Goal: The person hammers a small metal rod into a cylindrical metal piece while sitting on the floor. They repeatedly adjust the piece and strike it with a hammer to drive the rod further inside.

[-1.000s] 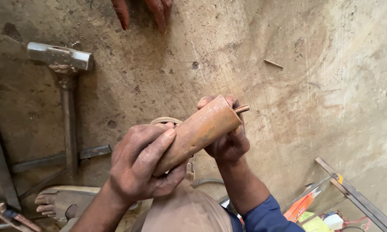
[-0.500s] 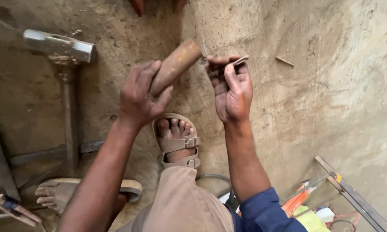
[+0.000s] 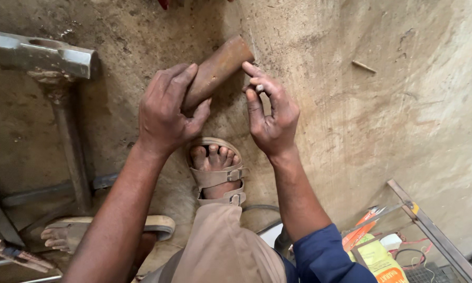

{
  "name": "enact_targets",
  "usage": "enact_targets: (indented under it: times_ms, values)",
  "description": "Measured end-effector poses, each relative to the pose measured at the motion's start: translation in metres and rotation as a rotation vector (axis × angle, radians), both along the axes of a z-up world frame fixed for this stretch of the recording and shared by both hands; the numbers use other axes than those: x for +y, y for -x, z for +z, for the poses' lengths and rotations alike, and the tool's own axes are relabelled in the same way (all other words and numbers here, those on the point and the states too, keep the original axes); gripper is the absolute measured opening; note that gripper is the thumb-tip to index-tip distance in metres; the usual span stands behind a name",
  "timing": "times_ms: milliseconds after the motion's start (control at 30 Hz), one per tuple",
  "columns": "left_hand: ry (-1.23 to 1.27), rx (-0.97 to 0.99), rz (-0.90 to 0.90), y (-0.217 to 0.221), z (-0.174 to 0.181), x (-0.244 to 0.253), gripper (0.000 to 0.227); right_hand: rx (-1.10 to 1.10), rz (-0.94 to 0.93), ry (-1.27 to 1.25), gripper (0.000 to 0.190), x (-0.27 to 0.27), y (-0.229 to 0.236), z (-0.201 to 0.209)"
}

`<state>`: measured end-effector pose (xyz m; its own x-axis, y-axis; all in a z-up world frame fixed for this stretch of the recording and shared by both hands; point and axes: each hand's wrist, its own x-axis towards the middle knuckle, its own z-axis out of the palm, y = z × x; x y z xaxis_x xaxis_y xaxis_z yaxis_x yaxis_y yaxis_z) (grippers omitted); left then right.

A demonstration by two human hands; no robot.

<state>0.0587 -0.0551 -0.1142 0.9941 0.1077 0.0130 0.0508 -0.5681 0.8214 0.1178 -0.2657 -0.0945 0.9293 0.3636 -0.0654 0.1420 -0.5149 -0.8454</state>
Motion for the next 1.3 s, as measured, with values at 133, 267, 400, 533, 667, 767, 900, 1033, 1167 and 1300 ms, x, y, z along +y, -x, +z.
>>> enact_targets:
  times_ms: [133,267,400,533,667,767,900,1033,1167,1300]
  values:
    - [-0.032,0.003,0.006,0.0,0.001,-0.002,0.057,-0.142,0.145,0.078,0.021,0.002,-0.006,0.006]
    - [-0.108,-0.004,0.005,0.002,0.0,-0.006,0.057,-0.106,0.164,0.117,0.021,0.002,-0.007,0.009]
    - [-0.15,0.004,0.008,0.005,-0.002,-0.007,0.056,-0.112,0.18,0.124,0.02,0.0,-0.003,0.009]
    - [-0.161,0.015,-0.003,0.007,-0.005,-0.006,0.056,-0.102,0.175,0.124,0.019,0.001,-0.001,0.006]
    - [-0.144,0.007,0.002,0.006,-0.006,-0.007,0.056,-0.1,0.179,0.114,0.018,0.003,-0.002,0.005]
    - [-0.15,0.006,-0.001,0.006,-0.006,-0.007,0.056,-0.098,0.183,0.114,0.018,0.003,-0.002,0.005]
    - [-0.15,0.002,-0.005,0.006,-0.007,-0.006,0.056,-0.101,0.189,0.107,0.018,0.002,-0.002,0.004]
    - [-0.164,0.009,-0.005,0.007,-0.007,-0.007,0.056,-0.103,0.224,0.117,0.017,0.0,-0.001,0.002]
    - [-0.162,0.009,-0.01,0.007,-0.007,-0.006,0.056,-0.097,0.298,0.163,0.016,-0.004,-0.002,-0.005]
    - [-0.165,0.004,-0.01,0.006,-0.007,-0.006,0.055,-0.113,0.178,0.235,0.014,-0.012,-0.011,-0.018]
